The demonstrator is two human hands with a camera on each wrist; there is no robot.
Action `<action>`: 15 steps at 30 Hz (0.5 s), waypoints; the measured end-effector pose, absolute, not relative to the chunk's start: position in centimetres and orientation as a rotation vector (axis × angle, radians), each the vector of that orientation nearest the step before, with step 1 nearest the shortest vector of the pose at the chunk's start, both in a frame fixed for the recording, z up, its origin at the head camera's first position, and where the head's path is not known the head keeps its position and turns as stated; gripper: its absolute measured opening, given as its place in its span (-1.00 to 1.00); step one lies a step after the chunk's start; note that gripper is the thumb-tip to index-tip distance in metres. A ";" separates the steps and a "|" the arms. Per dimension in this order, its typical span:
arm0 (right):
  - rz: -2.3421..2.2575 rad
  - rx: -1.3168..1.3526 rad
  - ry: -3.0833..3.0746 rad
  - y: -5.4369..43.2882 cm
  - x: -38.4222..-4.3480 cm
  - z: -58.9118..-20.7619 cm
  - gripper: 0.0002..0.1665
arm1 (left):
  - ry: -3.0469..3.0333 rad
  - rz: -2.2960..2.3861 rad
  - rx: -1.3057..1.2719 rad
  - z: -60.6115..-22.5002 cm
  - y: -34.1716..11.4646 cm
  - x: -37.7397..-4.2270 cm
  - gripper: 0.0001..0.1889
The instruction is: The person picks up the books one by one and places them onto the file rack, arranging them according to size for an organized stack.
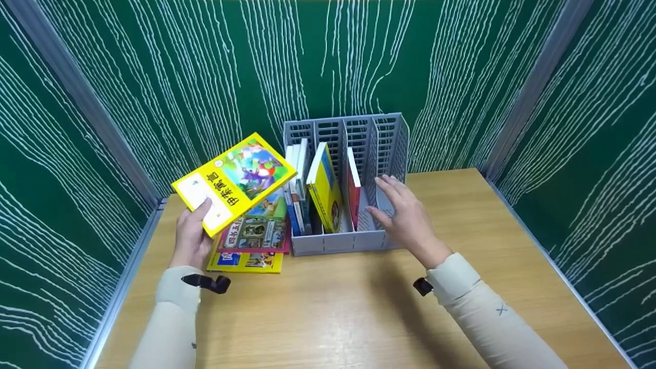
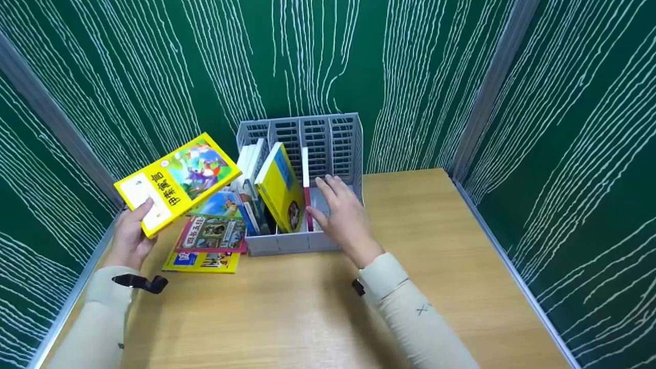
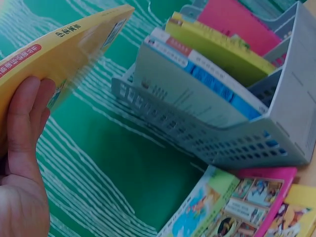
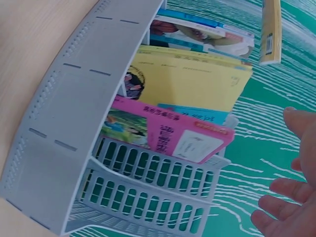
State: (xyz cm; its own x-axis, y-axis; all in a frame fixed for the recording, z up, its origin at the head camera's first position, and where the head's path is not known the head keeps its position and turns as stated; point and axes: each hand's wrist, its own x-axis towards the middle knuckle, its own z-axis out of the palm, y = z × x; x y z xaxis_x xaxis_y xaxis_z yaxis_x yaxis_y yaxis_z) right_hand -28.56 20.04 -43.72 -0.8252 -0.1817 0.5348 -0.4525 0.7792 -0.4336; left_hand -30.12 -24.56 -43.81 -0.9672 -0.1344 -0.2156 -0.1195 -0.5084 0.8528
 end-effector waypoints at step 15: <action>0.577 0.637 -2.331 18.8 -27.6 -42.8 -0.18 | -1.708 -2.643 0.107 -42.8 -19.6 -31.2 -0.41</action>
